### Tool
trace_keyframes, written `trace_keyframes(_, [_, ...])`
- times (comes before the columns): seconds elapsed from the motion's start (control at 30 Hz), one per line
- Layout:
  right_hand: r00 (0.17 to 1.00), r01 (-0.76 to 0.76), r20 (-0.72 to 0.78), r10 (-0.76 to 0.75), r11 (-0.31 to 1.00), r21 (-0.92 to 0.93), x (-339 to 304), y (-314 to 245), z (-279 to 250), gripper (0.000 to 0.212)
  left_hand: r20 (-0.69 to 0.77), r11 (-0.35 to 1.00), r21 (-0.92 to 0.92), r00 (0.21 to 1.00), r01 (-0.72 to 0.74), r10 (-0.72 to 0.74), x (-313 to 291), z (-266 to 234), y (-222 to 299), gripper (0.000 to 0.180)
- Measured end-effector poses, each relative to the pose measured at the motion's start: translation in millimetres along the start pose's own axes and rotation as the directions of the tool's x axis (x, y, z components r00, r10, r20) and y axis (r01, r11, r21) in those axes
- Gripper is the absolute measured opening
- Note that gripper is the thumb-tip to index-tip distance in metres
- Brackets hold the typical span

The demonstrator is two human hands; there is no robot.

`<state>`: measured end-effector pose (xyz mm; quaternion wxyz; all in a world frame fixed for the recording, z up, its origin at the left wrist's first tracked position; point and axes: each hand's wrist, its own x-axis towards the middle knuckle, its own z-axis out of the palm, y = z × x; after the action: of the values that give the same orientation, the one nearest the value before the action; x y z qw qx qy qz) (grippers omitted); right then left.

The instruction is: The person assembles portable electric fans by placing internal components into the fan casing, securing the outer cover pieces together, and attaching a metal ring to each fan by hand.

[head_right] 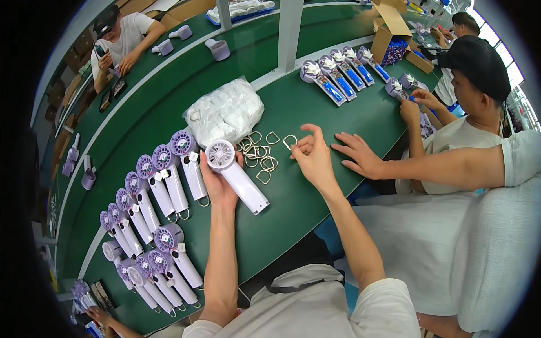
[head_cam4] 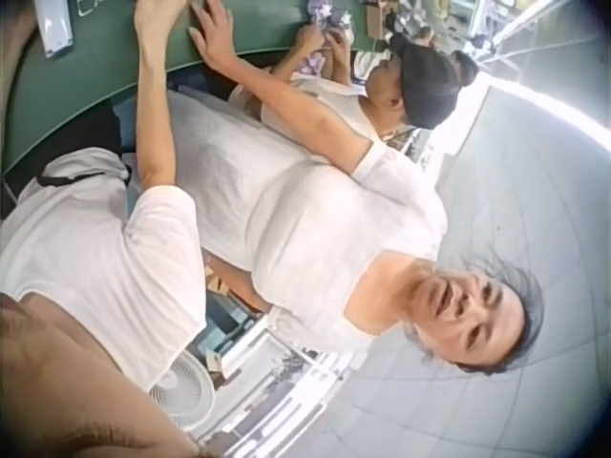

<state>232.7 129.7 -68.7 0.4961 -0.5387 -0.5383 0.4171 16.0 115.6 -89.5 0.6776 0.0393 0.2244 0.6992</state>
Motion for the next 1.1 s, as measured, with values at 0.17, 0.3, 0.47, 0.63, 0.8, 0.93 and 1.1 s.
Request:
trace_keyframes(0.17, [0.976,-0.149,0.178,0.124,0.980,0.130,4.8,15.0,-2.1,0.028,-0.021,0.999,0.029,0.999,-0.025,0.025,-2.2,-1.7,2.3,0.049])
trace_keyframes(0.3, [0.965,-0.250,0.152,0.214,0.926,0.284,-0.4,3.1,3.3,0.028,-0.024,0.997,-0.053,0.999,-0.050,0.049,-2.7,-4.2,5.0,0.053])
trace_keyframes(0.47, [0.980,-0.188,0.081,0.181,0.978,0.091,-44.0,-15.5,2.7,0.024,0.089,0.980,-0.179,0.991,-0.083,0.100,-0.3,6.0,2.4,0.058])
trace_keyframes(0.63, [0.907,-0.418,0.213,0.364,0.713,0.563,-117.1,-20.3,25.6,0.020,0.033,0.965,-0.195,0.982,-0.174,0.184,0.8,0.8,6.0,0.058])
trace_keyframes(0.8, [0.872,-0.487,0.297,0.390,0.621,0.614,-133.7,-29.4,34.7,0.020,0.020,0.969,-0.173,0.983,-0.178,0.184,-0.6,-0.9,2.0,0.055])
trace_keyframes(0.93, [0.876,-0.478,0.276,0.396,0.633,0.609,-129.8,-30.4,38.4,0.021,0.040,0.956,-0.232,0.980,-0.179,0.194,-0.3,-1.6,2.0,0.054])
trace_keyframes(1.1, [0.871,-0.487,0.306,0.385,0.595,0.639,-125.9,-26.2,45.2,0.019,0.077,0.954,-0.244,0.978,-0.172,0.196,1.5,-1.3,3.9,0.053])
